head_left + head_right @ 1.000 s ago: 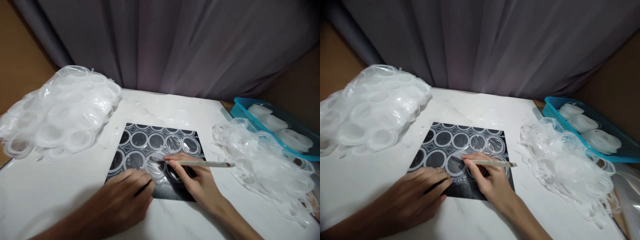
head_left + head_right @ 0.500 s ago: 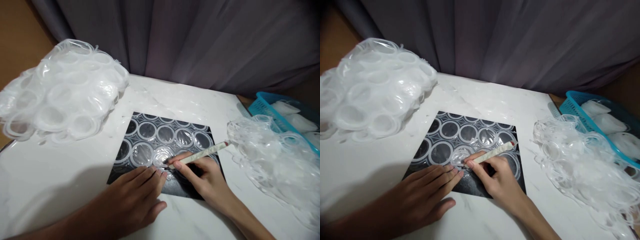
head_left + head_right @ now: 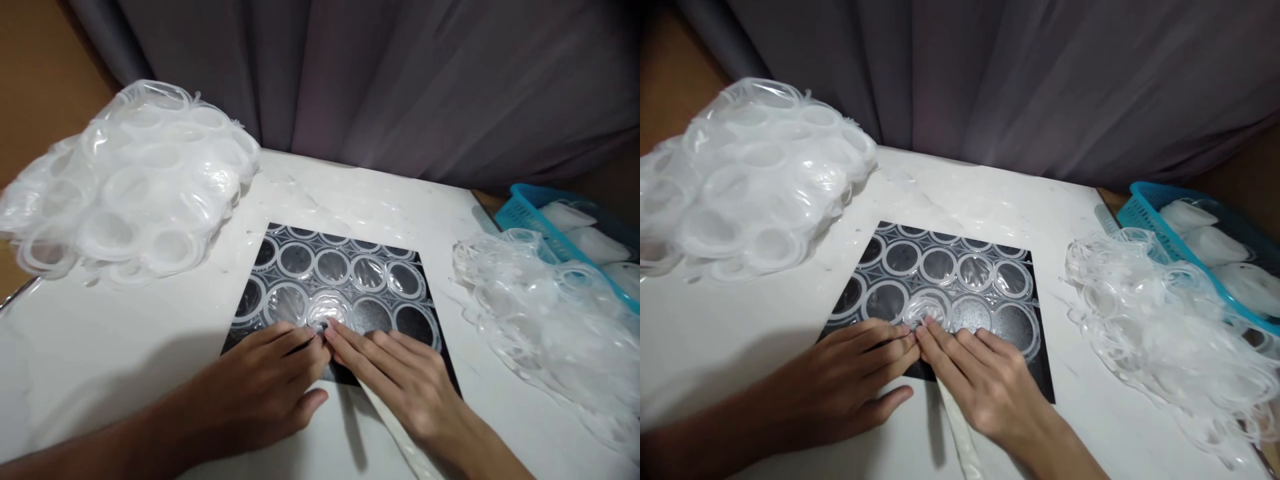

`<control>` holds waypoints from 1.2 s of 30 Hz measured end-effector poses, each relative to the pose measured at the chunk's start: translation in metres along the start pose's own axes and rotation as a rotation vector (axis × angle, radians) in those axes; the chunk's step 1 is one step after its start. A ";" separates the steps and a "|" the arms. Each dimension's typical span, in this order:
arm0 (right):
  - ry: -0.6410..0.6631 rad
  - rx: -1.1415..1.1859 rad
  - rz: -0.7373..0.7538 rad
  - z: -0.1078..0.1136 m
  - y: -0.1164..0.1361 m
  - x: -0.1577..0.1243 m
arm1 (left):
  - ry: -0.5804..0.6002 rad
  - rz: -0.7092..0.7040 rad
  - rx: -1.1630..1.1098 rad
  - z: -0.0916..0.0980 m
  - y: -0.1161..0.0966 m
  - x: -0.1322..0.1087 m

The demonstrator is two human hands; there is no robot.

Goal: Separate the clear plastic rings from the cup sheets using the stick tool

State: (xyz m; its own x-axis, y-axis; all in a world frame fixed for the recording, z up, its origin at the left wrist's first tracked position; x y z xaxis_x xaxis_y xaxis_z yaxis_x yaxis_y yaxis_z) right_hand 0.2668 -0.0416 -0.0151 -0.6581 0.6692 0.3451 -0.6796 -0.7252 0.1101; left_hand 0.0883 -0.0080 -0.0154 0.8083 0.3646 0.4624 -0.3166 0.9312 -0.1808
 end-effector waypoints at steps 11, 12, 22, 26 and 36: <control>-0.354 0.034 -0.162 0.023 -0.061 0.040 | 0.113 0.045 -0.127 -0.007 0.007 0.001; -0.391 0.063 -0.182 0.026 -0.068 0.044 | 0.127 0.065 -0.130 -0.007 0.008 0.001; -0.487 0.307 -0.370 0.030 -0.058 0.061 | -0.107 -0.060 0.300 -0.015 -0.022 -0.012; -0.270 0.679 -0.374 -0.003 -0.025 0.072 | -0.153 -0.029 0.327 -0.005 -0.023 -0.016; -0.087 0.999 -0.774 -0.040 -0.032 0.062 | -0.089 0.311 0.554 0.005 -0.022 -0.033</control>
State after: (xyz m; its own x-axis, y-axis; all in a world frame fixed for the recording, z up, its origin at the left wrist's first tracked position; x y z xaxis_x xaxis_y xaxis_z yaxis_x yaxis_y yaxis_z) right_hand 0.2346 0.0300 -0.0345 -0.1501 0.9863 -0.0681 -0.3116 0.0182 0.9501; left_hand 0.0659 -0.0405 -0.0221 0.6007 0.5942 0.5349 -0.7585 0.6350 0.1465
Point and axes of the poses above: each hand's wrist, its own x-axis towards the middle knuckle, its own z-axis out of the back of the hand, y = z × x, the point moved 5 cm from there along x, towards the middle knuckle, and after that the axes turned 2 degrees about x, right-handed, at the moved point
